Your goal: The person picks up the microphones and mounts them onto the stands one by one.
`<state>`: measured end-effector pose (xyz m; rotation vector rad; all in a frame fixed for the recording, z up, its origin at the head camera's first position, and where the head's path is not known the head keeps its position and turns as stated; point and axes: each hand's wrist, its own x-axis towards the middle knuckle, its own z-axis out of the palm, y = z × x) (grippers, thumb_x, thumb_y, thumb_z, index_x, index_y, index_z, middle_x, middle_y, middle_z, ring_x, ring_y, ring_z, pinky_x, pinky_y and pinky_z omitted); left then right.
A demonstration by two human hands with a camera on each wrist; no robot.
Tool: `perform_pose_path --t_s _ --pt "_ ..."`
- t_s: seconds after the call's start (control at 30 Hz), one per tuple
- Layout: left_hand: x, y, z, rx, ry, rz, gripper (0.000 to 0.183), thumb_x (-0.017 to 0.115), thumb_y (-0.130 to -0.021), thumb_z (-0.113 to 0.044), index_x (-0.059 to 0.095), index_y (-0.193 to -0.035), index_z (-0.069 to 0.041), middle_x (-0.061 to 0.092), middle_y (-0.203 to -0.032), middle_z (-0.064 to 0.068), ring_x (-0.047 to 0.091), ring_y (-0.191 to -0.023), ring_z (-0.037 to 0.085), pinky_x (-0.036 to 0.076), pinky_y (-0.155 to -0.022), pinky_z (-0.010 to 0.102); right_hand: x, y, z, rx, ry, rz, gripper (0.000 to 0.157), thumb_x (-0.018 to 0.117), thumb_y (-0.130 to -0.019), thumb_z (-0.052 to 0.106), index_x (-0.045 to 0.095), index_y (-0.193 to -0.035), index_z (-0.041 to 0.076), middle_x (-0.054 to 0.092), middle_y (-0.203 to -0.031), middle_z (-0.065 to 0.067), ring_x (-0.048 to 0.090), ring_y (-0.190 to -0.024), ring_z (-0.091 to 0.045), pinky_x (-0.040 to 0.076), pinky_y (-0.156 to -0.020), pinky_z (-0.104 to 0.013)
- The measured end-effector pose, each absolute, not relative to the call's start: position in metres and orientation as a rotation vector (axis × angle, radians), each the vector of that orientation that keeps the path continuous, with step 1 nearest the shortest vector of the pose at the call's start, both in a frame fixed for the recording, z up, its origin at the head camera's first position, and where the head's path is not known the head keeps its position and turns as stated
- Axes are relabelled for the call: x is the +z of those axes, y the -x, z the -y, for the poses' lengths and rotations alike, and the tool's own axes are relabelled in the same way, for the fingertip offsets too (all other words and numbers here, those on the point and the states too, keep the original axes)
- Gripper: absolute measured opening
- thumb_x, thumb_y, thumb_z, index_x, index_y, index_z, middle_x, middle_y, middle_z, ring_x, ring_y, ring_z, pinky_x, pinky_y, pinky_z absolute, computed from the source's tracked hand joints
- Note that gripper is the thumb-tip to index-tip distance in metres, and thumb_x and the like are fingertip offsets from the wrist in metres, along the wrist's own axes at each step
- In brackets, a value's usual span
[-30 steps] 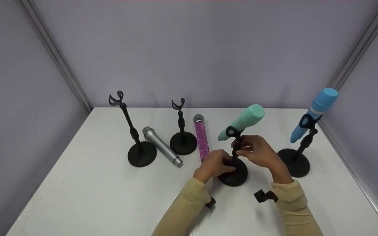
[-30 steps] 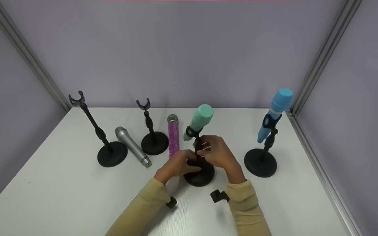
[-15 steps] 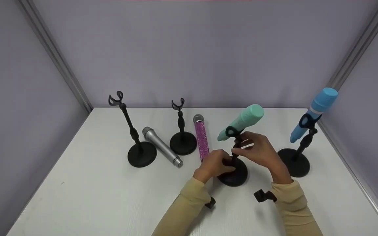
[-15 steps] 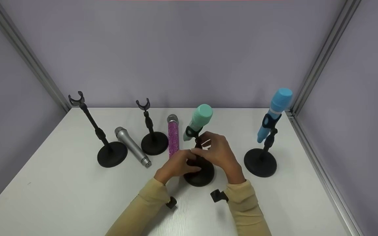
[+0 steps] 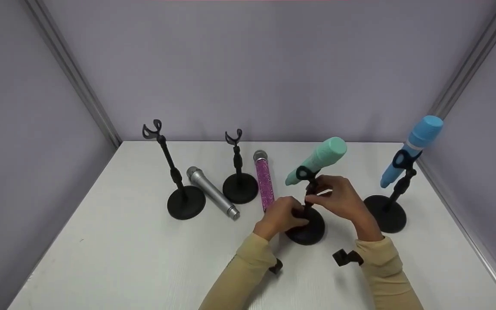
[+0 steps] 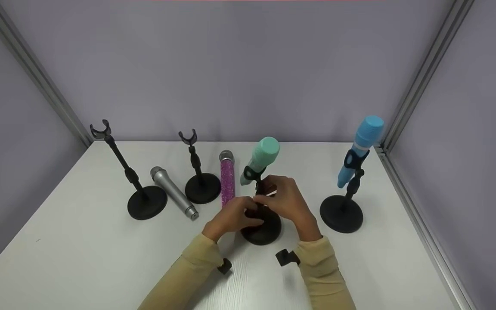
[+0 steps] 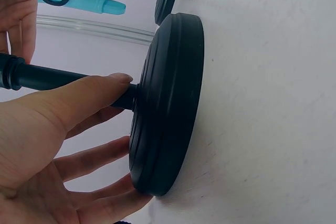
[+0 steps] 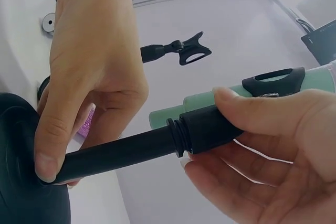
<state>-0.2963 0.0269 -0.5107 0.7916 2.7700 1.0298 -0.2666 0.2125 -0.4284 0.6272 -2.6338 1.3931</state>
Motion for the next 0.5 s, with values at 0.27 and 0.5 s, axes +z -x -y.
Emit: perform_pose_path --t_s 0.27,0.5 --pt "-0.5112 0.2951 -0.0272 1.018 -0.774 -2.778 0.027 0.086 -0.086 -0.026 0.081 -0.107 -0.01 0.08 -0.102 0.001 0.071 -0.098 0.012 0.057 -0.088 0.025 -0.4273 0.266 -0.2128 1.449 -0.702 2.644 0.015 0.074 -0.092 0.001 0.073 -0.106 -0.002 0.075 -0.104 -0.017 0.074 -0.103 -0.033 0.06 -0.09 -0.031" --pt "-0.5093 0.2942 -0.0271 1.027 -0.754 -2.765 0.026 0.086 -0.086 -0.025 0.081 -0.106 -0.01 0.08 -0.102 0.001 0.071 -0.097 0.011 0.057 -0.087 0.024 -0.4265 0.2664 -0.2133 1.442 -0.724 2.675 0.018 0.069 -0.093 -0.003 0.072 -0.111 -0.002 0.074 -0.11 -0.018 0.072 -0.109 -0.035 0.059 -0.095 -0.04"
